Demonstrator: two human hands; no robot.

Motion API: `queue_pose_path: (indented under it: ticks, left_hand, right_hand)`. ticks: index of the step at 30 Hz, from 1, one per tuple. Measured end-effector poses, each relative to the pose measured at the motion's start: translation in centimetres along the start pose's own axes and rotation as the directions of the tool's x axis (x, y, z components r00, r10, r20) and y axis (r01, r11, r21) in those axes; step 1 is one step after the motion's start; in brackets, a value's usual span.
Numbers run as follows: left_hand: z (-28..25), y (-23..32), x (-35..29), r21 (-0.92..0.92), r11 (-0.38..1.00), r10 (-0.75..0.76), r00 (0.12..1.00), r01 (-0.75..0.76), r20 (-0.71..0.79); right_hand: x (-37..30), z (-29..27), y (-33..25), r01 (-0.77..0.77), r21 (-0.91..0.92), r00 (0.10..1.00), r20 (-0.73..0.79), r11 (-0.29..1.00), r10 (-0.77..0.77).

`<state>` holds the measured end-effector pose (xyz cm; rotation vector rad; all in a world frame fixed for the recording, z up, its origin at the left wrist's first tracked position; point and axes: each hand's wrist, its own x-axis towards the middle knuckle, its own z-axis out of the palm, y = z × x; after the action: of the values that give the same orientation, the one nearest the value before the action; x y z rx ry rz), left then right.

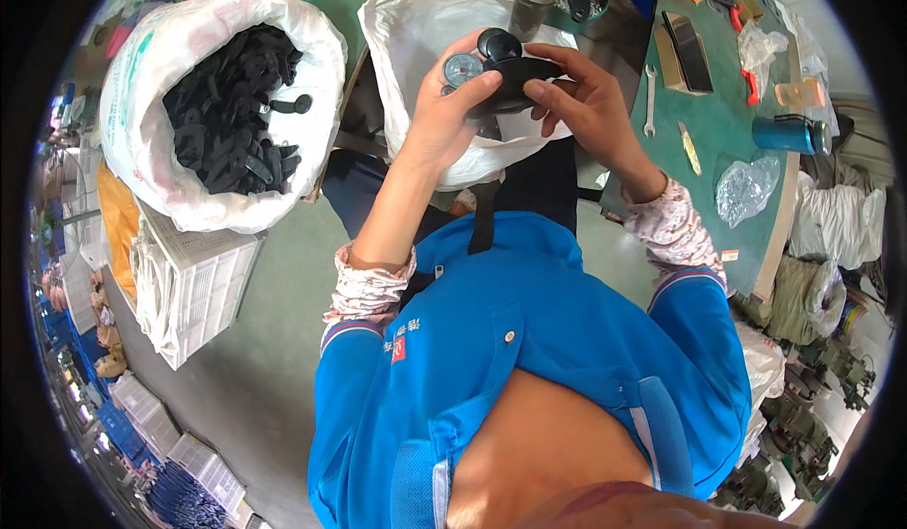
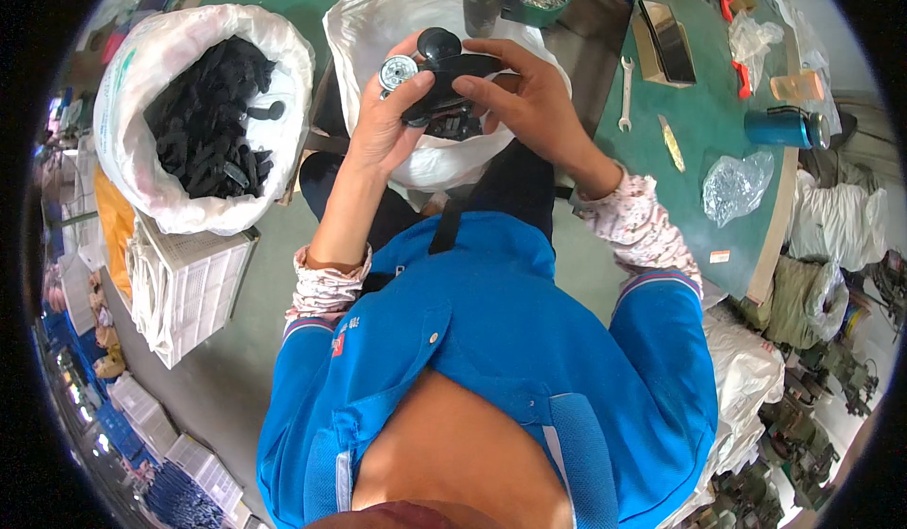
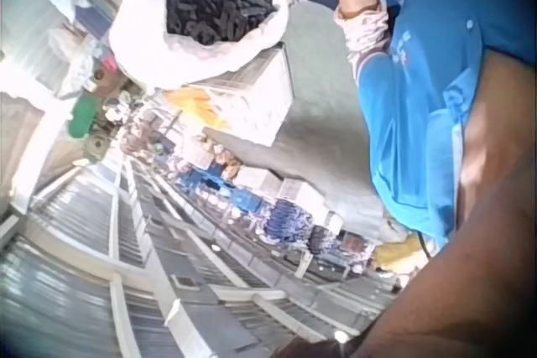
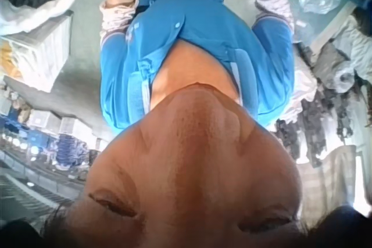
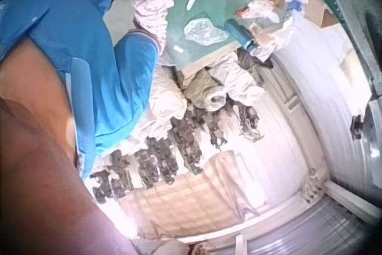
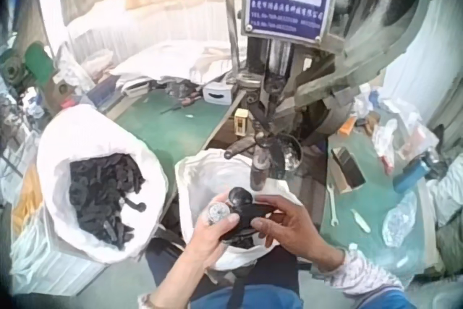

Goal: The person repeatedly picks black plastic components from a white sack, attaches small metal pins to them by hand, and places the assembled units into a second white sack. The process is continuous and repetitive.

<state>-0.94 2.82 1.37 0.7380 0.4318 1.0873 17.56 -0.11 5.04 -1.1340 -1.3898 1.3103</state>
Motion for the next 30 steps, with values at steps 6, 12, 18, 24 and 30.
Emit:
queue_pose_path:
  ticks: [6, 12, 18, 24, 30]
  left_hand:
    - [0.3, -0.6, -0.3, -0.232, 0.972, -0.026, 0.998, 0.04, 0.063]
    - [0.3, -0.1, -0.8, -0.307, 0.945, -0.127, 0.991, 0.11, -0.035]
    - [-1.5, -0.4, -1.1, -0.32, 0.943, -0.094, 0.996, 0.089, 0.001]
    - [-0.7, -0.8, -1.3, -0.375, 0.922, -0.083, 0.996, 0.093, 0.043]
    - [-0.1, -1.2, -1.2, -0.316, 0.943, -0.103, 0.994, 0.106, 0.024]
  right_hand:
    - [0.0, 0.3, 0.1, -0.018, 0.164, 0.999, -0.047, 0.986, 0.026]
    - [0.1, -1.0, 1.1, -0.035, 0.206, 0.998, -0.044, 0.978, 0.045]
    - [-0.9, -0.5, -0.2, 0.074, 0.178, 0.99, -0.128, 0.981, -0.051]
    - [-0.6, 0.9, -0.2, 0.492, -0.389, 0.769, -0.225, 0.779, -0.598]
    - [0.4, 3.0, 2.5, 0.519, -0.73, 0.699, 0.064, 0.444, -0.712]
